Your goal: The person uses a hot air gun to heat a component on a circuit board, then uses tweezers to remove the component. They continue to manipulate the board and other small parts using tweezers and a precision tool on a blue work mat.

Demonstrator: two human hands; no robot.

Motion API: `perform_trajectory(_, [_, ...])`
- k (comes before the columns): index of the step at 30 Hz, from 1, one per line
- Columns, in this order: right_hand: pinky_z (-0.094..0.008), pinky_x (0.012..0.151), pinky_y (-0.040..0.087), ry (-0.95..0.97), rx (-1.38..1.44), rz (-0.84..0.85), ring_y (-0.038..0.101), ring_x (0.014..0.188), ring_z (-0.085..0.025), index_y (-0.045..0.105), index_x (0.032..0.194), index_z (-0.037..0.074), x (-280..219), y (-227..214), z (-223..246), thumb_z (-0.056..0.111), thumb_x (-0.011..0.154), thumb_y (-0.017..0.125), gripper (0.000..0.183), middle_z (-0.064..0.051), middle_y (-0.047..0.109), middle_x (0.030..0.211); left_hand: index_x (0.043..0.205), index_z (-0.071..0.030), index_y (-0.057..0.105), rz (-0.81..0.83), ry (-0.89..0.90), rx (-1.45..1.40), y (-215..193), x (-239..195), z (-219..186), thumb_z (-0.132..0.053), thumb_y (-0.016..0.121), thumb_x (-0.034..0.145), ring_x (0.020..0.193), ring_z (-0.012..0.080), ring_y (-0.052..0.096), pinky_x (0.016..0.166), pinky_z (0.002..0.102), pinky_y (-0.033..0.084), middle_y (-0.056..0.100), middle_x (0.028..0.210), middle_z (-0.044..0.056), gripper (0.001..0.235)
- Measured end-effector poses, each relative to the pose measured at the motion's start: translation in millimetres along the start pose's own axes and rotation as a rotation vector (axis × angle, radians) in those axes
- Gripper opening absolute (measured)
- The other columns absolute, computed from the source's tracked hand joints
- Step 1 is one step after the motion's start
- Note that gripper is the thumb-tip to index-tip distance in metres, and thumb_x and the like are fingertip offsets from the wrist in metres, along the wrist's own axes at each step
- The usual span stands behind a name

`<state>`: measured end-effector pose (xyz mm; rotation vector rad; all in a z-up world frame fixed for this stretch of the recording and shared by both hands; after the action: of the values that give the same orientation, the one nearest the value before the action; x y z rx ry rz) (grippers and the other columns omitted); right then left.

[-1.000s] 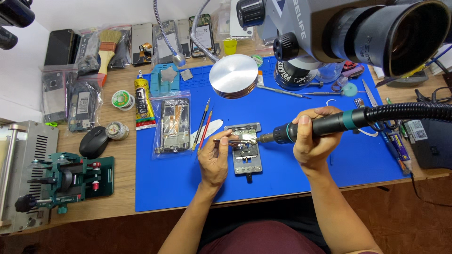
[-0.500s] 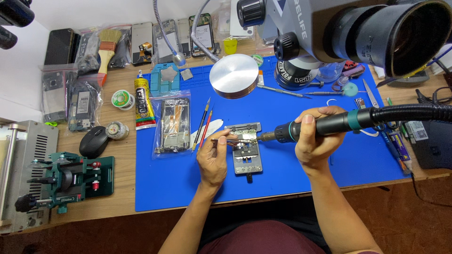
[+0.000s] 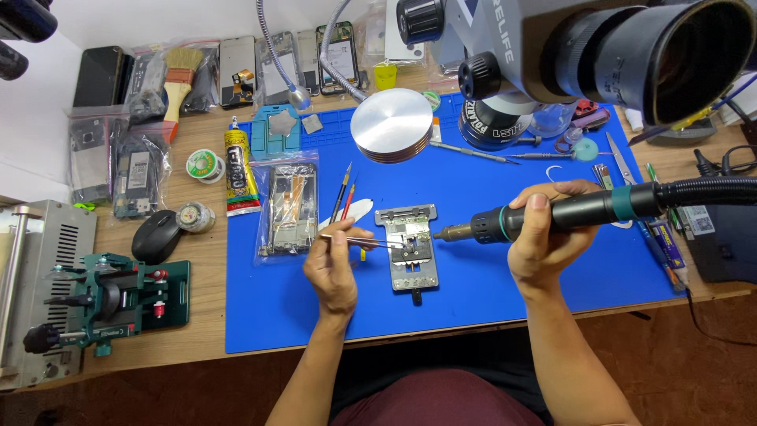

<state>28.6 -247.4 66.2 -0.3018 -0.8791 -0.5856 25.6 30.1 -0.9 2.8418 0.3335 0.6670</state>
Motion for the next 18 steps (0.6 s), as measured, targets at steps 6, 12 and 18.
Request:
perform_trajectory(6, [-0.033,0.071,0.054,-0.007,0.001,-0.001,0.063,0.058,-0.021,0.042,0.11,-0.004,-2,-7,-4,0.005,0.104,0.056,0.018,-0.01,0.057,0.068,0.117,0.006,0.07,0.067,0.231,0.302,-5,-14,-4,-0.012,0.051,0.105,0.071,0.027,0.077,0.062,0.036,0.065,0.077,0.081,0.019,0.03])
perform_trajectory(12, [-0.042,0.081,0.053,0.144,-0.011,-0.07,0.057,0.066,-0.028,0.037,0.121,0.002,10,-34,7,0.017,0.105,0.054,0.028,-0.011,0.051,0.072,0.133,-0.001,0.061,0.02,0.358,0.59,-18,-10,-13,-0.017,0.051,0.112,0.057,0.0113,0.061,0.049,0.023,0.051,0.077,0.09,0.009,0.029])
perform_trajectory(18, [-0.045,0.074,0.054,-0.078,-0.173,-0.197,0.056,0.068,-0.032,0.039,0.119,-0.003,48,-86,10,0.001,0.11,0.051,0.016,-0.02,0.048,0.098,0.123,0.001,0.06,-0.152,0.207,0.49,-23,-3,-15,-0.019,0.044,0.115,0.059,0.0154,0.06,0.052,0.027,0.051,0.071,0.088,0.009,0.027])
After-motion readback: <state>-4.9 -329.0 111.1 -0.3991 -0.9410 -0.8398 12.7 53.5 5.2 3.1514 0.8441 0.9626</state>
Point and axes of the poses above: each hand's wrist, its own x-axis towards the middle knuckle, its own y-axis out of the palm, z = x × y, the point moved 3 cm from there along x, towards the middle knuckle
